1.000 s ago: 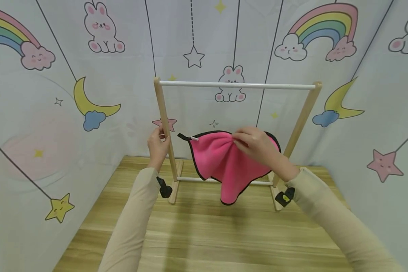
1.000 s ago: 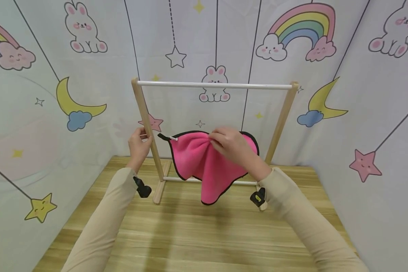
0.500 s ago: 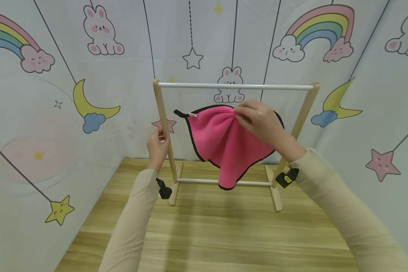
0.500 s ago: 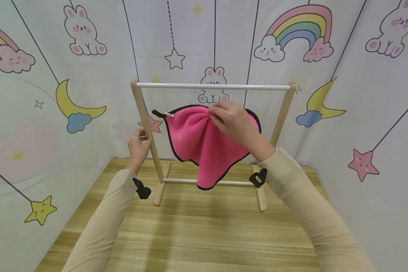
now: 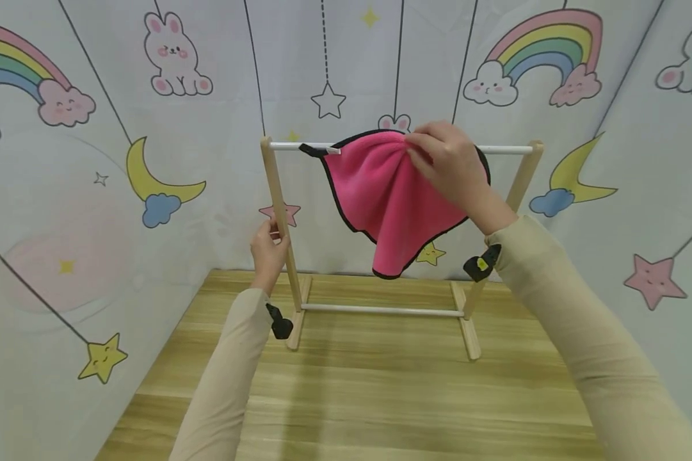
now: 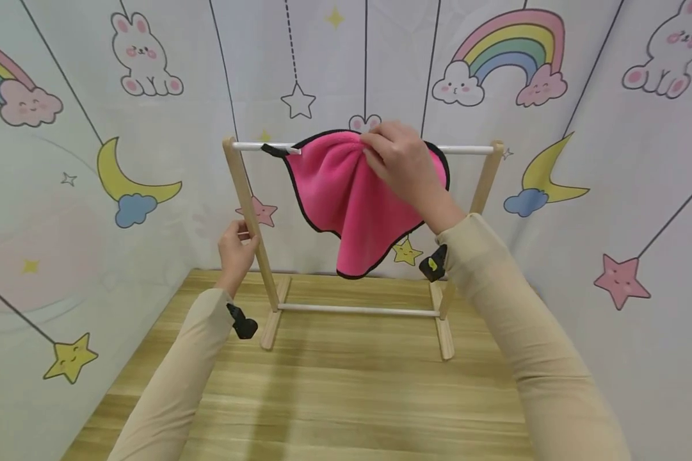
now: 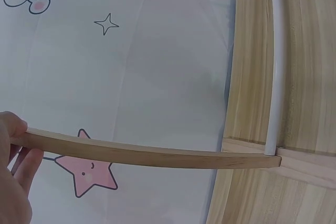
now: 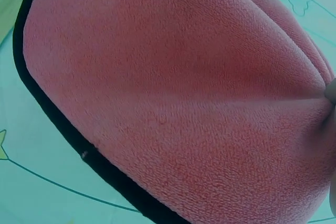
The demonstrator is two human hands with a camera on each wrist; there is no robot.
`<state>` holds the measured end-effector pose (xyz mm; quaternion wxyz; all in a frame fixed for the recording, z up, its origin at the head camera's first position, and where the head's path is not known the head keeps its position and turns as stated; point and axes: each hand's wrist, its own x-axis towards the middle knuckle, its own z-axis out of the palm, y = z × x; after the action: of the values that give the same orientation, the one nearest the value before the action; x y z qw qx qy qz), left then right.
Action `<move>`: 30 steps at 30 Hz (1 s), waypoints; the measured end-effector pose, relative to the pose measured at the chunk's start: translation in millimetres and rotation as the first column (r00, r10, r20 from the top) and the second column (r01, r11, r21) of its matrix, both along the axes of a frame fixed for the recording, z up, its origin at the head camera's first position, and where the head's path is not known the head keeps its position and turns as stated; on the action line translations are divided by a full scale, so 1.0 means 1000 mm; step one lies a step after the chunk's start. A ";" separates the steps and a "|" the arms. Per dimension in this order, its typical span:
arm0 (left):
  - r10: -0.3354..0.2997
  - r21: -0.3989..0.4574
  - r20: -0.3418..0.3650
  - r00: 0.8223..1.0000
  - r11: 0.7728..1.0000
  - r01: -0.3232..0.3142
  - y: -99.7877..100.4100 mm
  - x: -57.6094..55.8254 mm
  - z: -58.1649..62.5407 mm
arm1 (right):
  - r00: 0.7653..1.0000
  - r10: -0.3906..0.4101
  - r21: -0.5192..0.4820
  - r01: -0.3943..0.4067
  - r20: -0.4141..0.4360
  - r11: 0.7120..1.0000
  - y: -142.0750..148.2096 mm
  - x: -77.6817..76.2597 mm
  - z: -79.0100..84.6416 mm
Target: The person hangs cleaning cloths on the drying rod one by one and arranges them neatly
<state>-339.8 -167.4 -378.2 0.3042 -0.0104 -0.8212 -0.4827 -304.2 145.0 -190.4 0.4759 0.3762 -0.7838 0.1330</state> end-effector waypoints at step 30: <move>0.012 0.016 -0.008 1.000 1.000 -0.012 0.003 0.000 0.001 | 0.924 -0.215 0.085 0.198 0.316 0.977 0.001 -0.038 0.002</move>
<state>-340.2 -164.8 -376.7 0.3103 -0.0051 -0.8162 -0.4874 -342.0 145.6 -188.3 0.3423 0.2770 -0.8895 0.1217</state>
